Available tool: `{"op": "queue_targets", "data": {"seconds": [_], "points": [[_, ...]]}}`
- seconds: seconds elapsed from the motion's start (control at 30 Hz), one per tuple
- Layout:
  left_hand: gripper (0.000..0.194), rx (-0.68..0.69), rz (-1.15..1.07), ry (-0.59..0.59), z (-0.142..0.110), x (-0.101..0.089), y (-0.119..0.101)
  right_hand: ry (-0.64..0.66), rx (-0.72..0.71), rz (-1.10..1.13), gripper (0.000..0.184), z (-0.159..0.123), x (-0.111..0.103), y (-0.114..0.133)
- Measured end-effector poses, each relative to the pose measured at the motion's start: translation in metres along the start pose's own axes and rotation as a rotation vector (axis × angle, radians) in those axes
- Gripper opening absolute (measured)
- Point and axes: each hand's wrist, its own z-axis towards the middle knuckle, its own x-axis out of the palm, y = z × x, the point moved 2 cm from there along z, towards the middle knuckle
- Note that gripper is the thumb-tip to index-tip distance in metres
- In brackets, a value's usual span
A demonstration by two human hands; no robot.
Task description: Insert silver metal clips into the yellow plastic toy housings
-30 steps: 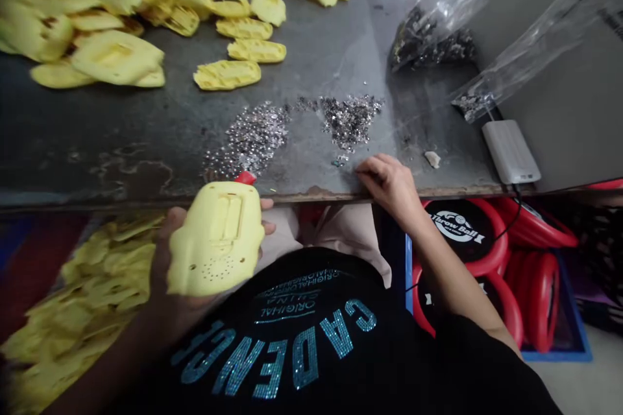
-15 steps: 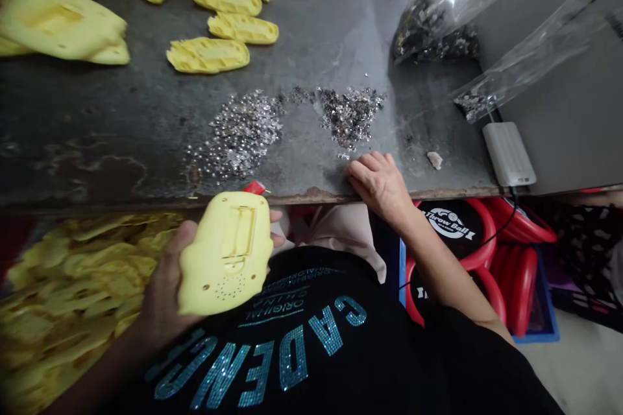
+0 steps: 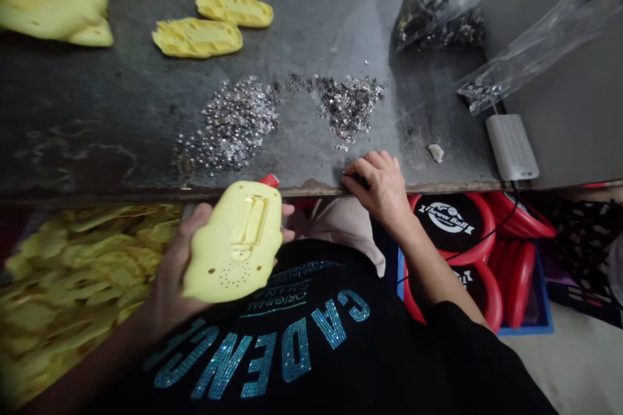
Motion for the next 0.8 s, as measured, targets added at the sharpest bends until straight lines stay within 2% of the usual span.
{"op": "queue_targets", "data": {"seconds": [0.13, 0.27, 0.43, 0.6, 0.73, 0.8], "points": [[0.066, -0.014, -0.012, 0.061, 0.000, 0.007, 0.001, 0.021, -0.046, 0.154, 0.010, 0.001, -0.010, 0.012], [0.071, -0.083, -0.050, 0.138, -0.001, 0.006, 0.007, 0.064, -0.196, 0.362, 0.007, 0.004, -0.029, 0.049], [0.062, -0.130, -0.043, 0.190, -0.009, 0.013, 0.006, 0.122, -0.378, 0.344, 0.007, 0.014, -0.034, 0.087], [0.064, -0.104, -0.016, 0.315, -0.015, 0.016, 0.002, 0.108, -0.453, 0.298, 0.005, 0.019, -0.030, 0.094], [0.066, -0.056, 0.009, 0.313, -0.016, 0.015, 0.004, 0.089, -0.493, 0.337, 0.009, 0.019, -0.029, 0.098], [0.063, 0.018, 0.039, 0.293, -0.017, 0.013, 0.005, 0.062, -0.525, 0.332, 0.012, 0.019, -0.029, 0.100]]}}
